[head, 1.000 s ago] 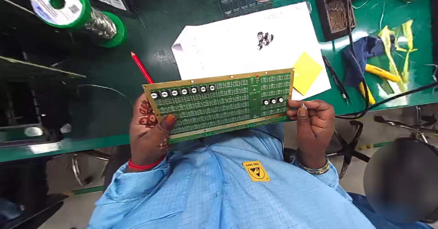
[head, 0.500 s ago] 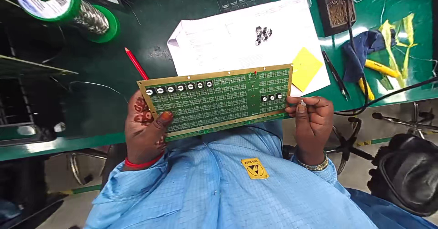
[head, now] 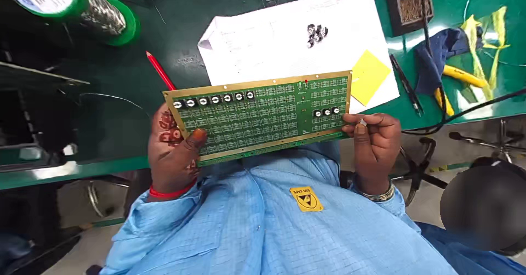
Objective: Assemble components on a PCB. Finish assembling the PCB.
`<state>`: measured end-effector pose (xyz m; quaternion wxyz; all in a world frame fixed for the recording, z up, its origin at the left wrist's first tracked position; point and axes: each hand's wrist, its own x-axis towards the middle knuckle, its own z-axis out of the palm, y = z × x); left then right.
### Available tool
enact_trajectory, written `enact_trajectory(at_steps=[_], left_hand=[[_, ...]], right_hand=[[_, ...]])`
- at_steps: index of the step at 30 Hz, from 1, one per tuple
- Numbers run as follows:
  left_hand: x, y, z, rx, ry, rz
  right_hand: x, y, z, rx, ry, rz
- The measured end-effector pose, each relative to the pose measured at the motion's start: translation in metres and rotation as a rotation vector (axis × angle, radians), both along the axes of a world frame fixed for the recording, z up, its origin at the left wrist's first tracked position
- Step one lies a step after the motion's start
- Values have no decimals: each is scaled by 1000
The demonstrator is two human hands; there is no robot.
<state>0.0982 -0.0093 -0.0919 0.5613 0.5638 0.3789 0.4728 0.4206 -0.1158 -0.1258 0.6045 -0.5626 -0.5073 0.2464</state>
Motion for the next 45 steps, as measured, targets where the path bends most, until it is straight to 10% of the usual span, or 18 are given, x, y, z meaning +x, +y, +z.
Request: enact_trajectory(at_steps=[45], left_hand=[[-2,0,-2,-1,21,27]], right_hand=[[-4,-5,-5,112,-574,123]])
